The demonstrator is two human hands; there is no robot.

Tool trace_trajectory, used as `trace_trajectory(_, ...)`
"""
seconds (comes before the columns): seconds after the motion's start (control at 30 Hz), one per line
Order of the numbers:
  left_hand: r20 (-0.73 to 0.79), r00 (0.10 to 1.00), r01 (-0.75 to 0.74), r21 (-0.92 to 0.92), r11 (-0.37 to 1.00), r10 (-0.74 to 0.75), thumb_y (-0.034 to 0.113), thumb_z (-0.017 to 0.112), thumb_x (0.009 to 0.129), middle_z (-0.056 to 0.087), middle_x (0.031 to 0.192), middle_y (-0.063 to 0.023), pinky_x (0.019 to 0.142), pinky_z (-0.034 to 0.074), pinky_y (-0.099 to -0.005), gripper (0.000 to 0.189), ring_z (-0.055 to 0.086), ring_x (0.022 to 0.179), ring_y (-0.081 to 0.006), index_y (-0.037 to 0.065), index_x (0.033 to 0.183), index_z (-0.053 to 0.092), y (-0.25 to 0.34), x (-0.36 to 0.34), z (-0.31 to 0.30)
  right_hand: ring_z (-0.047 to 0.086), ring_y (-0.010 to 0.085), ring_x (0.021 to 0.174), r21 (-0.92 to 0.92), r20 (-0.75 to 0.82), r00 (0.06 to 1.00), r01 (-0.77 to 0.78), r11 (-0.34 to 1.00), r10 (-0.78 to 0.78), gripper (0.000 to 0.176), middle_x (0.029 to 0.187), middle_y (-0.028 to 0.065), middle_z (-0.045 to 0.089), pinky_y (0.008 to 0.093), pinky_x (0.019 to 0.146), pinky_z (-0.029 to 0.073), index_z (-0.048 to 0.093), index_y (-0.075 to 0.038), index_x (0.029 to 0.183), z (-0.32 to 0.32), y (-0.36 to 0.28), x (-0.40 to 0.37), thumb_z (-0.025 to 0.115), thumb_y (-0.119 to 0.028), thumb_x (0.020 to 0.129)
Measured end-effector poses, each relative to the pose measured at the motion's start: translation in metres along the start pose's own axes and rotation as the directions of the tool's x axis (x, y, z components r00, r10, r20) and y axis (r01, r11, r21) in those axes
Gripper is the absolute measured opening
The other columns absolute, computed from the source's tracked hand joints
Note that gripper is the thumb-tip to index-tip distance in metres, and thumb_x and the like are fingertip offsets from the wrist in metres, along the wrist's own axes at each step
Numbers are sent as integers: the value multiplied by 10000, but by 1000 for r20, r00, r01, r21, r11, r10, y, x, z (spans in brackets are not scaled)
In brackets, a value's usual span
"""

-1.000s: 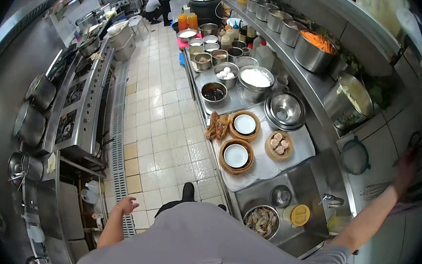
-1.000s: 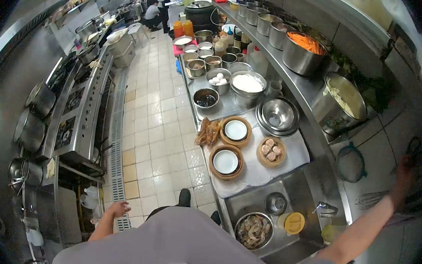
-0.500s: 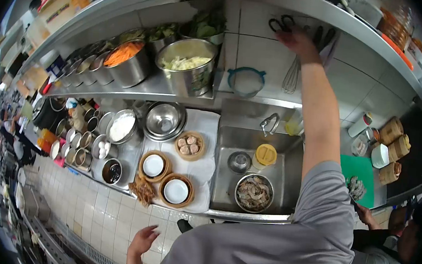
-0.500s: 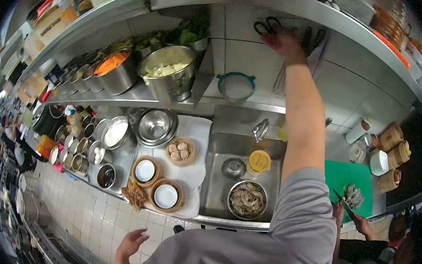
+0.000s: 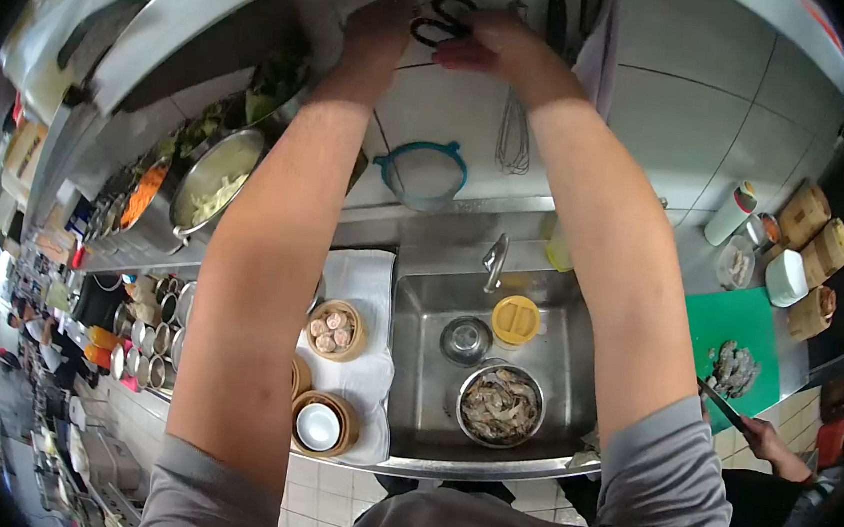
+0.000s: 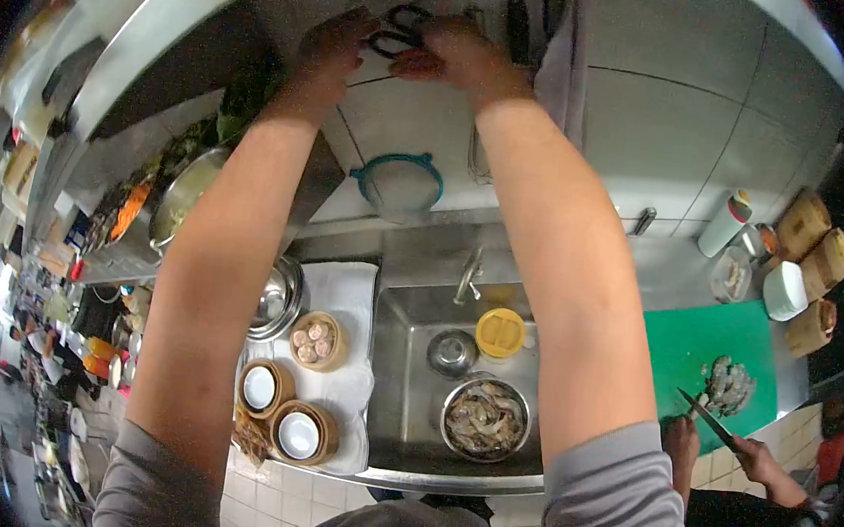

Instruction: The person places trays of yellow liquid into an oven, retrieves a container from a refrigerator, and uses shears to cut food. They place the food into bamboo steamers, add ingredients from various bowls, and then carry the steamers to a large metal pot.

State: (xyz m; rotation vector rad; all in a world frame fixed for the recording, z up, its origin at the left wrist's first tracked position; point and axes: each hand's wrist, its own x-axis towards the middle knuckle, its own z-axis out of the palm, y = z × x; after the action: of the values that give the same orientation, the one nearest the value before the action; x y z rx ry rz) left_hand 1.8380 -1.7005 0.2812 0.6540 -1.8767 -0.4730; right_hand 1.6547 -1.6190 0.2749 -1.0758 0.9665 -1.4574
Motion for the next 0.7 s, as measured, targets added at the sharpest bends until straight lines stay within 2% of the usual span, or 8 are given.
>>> trace_trajectory(0.1,58,994,81,152,985,-91,231,578,969,702,1103,-88,867,509,-351,297,661,1019,-222,59,1184,688,30,2,4,731,392,896,-53,-48,997,65,996,-67,518,1093,319,672,432,779,644,473,94,1325,5,-2,-18,506,-344,1052)
trace_trajectory(0.17,44,995,85,182,980,-95,165,542,969,707,1021,-110,865,522,-335,245,679,998,-221,48,1135,679,40,4,-2,726,451,808,-92,-32,998,54,994,-57,393,973,361,665,516,728,655,427,115,1305,5,-2,-21,427,-158,1022)
trace_trajectory(0.27,24,1000,-6,176,984,2,168,581,938,718,956,-71,837,516,-327,238,695,888,-198,39,1106,691,35,17,-19,724,452,788,-115,5,1000,-5,993,6,372,945,355,667,521,706,654,432,151,1260,2,8,-17,416,-142,1032)
trace_trajectory(0.33,-6,1000,3,-82,997,-4,187,613,918,722,958,-56,793,515,-333,232,685,816,-200,48,1086,694,44,22,-28,722,447,765,431,203,979,-61,900,-31,387,911,343,671,512,685,652,425,157,1260,-5,9,-8,427,-170,1052)
trace_trajectory(0.37,-18,1000,5,-168,986,-9,194,623,911,723,958,-51,779,515,-336,231,681,792,-201,51,1079,695,48,23,-34,722,447,765,429,209,978,-67,901,-27,387,911,343,671,512,685,652,425,157,1260,-3,7,-15,427,-170,1052)
trace_trajectory(0.43,43,992,-126,91,988,122,278,642,943,723,1055,-92,839,524,-349,310,673,925,-201,68,1160,711,61,23,-46,739,396,845,67,200,980,-31,997,17,492,896,283,701,438,717,645,498,117,1233,8,2,-43,499,-345,1063)
trace_trajectory(0.57,-49,977,-176,378,909,209,303,635,958,725,1044,-104,830,522,-354,331,668,914,-218,57,1163,718,107,22,-44,745,374,822,-70,216,974,-47,996,61,490,896,273,704,417,672,644,522,129,1177,25,19,-65,501,-347,1066)
trace_trajectory(0.7,110,994,-11,74,997,2,323,630,954,691,909,-73,760,500,-378,298,635,819,-214,48,1047,699,111,24,-57,744,352,769,-1,222,966,-138,990,135,522,896,266,708,396,625,635,545,138,1121,29,32,-96,523,-379,1054)
